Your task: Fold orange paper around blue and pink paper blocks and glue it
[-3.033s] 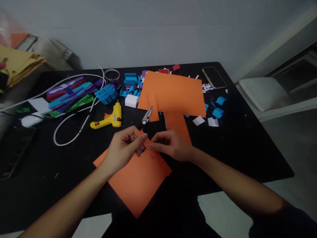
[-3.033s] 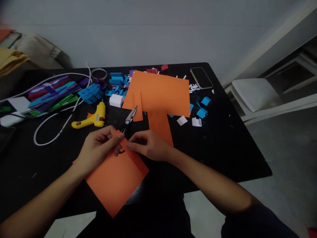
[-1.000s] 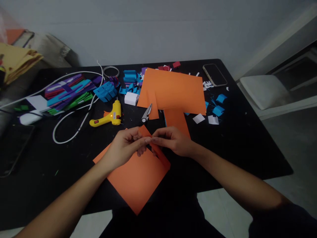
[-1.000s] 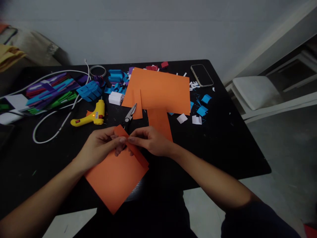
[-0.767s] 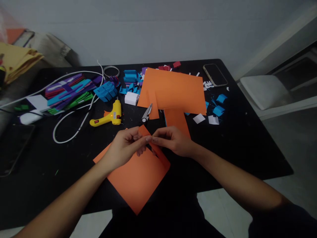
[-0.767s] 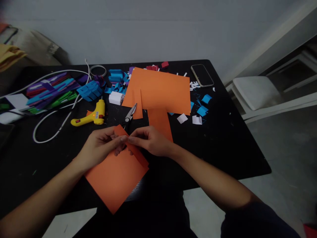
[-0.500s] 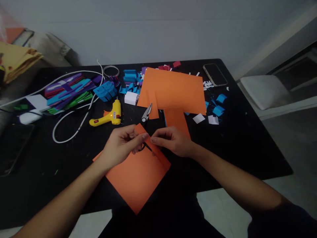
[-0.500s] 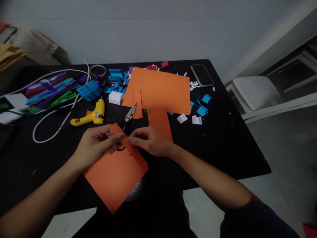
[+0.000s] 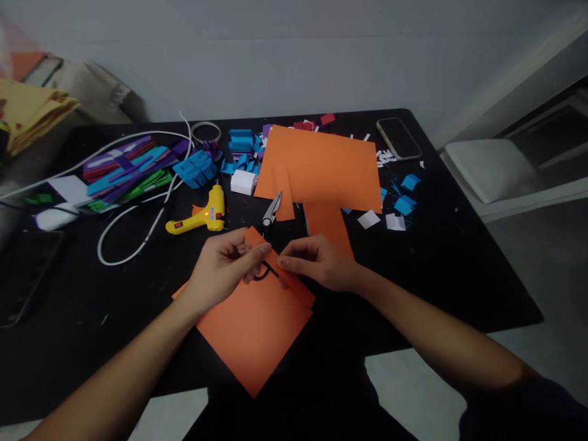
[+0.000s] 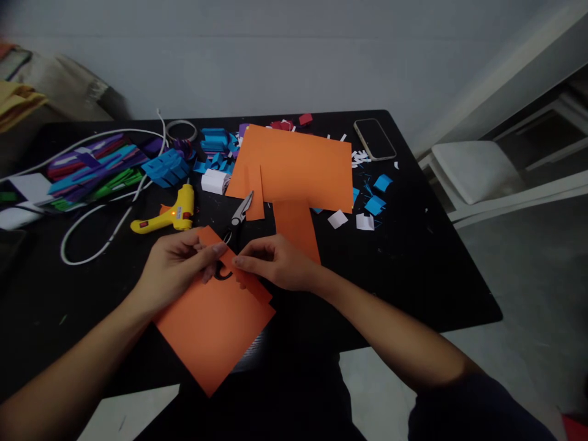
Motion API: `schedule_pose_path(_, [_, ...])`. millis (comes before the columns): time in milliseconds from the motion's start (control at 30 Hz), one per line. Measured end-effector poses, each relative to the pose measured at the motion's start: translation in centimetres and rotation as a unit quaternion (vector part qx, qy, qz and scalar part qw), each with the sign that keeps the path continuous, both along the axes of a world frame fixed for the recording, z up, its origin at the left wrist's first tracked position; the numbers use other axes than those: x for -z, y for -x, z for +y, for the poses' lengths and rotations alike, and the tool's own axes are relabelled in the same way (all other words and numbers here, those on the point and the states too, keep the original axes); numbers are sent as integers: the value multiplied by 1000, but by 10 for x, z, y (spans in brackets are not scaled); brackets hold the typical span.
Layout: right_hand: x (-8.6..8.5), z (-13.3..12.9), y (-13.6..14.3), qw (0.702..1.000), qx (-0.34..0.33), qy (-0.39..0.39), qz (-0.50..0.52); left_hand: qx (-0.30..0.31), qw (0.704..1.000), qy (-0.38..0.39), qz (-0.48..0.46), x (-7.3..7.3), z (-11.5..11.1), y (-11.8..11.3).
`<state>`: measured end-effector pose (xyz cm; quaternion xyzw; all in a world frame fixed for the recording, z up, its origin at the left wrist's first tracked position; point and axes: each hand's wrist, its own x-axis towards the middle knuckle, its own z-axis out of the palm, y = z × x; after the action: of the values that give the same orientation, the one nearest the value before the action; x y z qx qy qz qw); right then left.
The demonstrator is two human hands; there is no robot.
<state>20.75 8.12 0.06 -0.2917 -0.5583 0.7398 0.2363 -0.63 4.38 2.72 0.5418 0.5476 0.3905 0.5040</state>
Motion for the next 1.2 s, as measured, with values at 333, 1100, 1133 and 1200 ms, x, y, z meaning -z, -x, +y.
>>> schedule_pose_path(333, [-1,1,-2,999,-14,-23,-26,42,999,21,-11,2,-1,-2])
schedule_pose_path(1100, [-3,1,-1,998,-6,-58,-32,72,997,35,12,2,-1,1])
schedule_pose_path(1133, [-2,1,-1,998,-5,-57,-32,67,997,34,13,2,-1,1])
schedule_pose_path(1200, [-1,1,-1,998,-2,-53,-29,58,998,34,15,2,-1,2])
